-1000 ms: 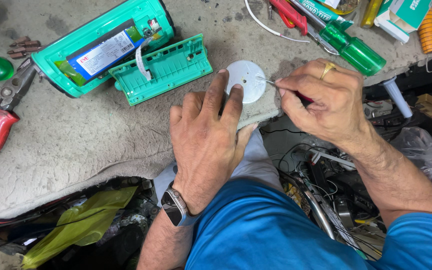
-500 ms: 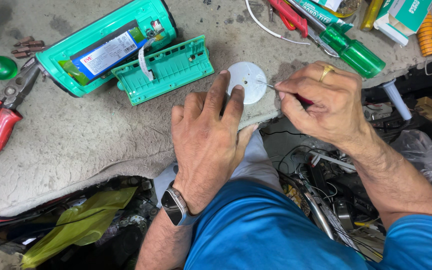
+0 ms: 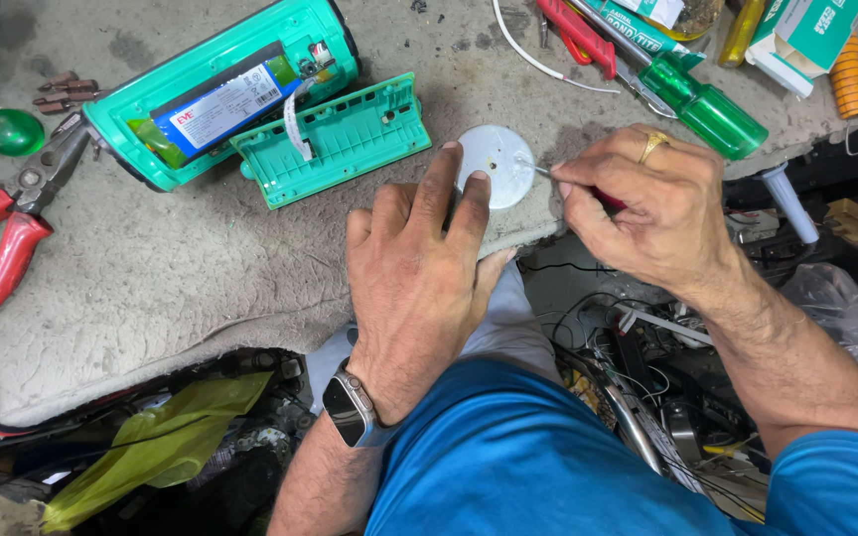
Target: The person uses a small screwdriver to repeatedly poke and scrape a small white circular component on a workbench. The person holds the component steady with one hand while manipulating it with the other. The task appears to be part of an electronics repair or cleaning process.
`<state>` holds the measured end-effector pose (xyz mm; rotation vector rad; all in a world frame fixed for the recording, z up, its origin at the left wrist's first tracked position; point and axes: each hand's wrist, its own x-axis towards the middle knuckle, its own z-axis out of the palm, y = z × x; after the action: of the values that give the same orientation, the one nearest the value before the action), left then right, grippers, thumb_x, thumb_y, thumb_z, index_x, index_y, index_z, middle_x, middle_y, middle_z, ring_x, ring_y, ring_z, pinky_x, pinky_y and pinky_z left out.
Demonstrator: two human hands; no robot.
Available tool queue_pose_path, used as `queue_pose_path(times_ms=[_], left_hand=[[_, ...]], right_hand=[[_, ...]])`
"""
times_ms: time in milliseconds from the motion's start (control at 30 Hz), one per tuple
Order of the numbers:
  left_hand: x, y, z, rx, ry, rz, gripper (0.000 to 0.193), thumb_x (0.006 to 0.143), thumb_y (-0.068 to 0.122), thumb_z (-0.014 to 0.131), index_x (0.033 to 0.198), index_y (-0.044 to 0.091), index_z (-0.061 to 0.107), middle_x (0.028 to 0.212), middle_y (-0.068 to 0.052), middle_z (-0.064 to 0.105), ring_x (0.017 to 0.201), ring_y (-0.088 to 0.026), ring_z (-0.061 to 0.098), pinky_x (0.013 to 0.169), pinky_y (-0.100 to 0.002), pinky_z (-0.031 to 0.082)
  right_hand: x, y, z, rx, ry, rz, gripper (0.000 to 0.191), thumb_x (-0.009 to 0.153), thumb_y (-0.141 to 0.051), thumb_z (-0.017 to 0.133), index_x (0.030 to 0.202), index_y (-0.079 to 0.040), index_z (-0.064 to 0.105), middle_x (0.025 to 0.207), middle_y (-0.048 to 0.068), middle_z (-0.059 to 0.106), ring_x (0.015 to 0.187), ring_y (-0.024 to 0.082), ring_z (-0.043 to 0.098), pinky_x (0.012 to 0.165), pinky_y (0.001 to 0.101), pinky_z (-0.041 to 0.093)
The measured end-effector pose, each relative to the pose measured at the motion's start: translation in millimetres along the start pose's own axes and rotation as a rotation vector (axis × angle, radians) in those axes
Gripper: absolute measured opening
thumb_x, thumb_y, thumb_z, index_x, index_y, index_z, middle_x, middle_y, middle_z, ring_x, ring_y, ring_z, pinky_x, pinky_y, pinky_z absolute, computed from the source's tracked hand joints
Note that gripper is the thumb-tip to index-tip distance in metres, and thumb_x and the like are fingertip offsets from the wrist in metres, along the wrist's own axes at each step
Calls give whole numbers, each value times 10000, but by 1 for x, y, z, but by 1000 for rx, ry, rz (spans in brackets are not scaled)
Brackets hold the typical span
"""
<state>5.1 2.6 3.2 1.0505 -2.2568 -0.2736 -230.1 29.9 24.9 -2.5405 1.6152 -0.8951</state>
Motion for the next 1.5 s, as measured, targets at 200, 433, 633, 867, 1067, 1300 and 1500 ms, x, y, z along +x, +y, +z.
queue_pose_path(times_ms=[200,433,633,867,1067,1300,1500], left_hand=[[0,0,1,5,0,-2,648,778,397,847,1308,69,668,1452,-122,567,1087,-288,574,853,-459,416],[0,-1,1,2,8,0,651,781,401,848,1312,72,665,1451,-126,561,1092,-291,571,868,-457,421],[-1,0,1,-4,3,-8,653,778,399,850,1315,77,666,1457,-116,560,1095,-284,572,869,-458,420],[-1,0,0,5,-4,-8,658,768,393,856,1308,68,668,1457,-118,563,1087,-286,570,852,-455,415],[0,1,-1,6,-8,-8,659,768,395,855,1307,65,668,1461,-118,564,1096,-288,572,859,-458,418],[0,0,-1,5,-18,-11,663,769,409,845,1309,66,673,1455,-123,568,1068,-301,564,847,-454,413],[0,0,-2,15,-6,-4,658,782,416,845,1312,67,674,1456,-124,570,1060,-306,558,847,-452,412]], right_hand=[[-1,0,1,16,0,11,130,920,7,775,1048,-1,756,941,115,720,834,231,711,690,311,550],[-2,-2,0,11,1,10,133,925,11,770,1056,-7,759,943,115,721,812,220,713,699,314,555],[-1,0,0,34,10,22,133,944,9,773,1076,2,758,951,118,716,798,212,711,700,307,551],[0,2,2,39,24,22,129,948,11,770,1076,6,759,952,117,716,792,211,710,687,308,550],[1,2,1,51,12,9,141,935,13,776,1075,2,759,950,106,715,801,204,714,697,302,555],[1,1,0,49,12,3,166,910,19,772,1074,-1,764,959,102,719,815,207,716,713,301,560],[0,2,0,4,-7,-33,148,897,3,762,1045,-3,761,951,105,721,813,217,716,715,311,561]])
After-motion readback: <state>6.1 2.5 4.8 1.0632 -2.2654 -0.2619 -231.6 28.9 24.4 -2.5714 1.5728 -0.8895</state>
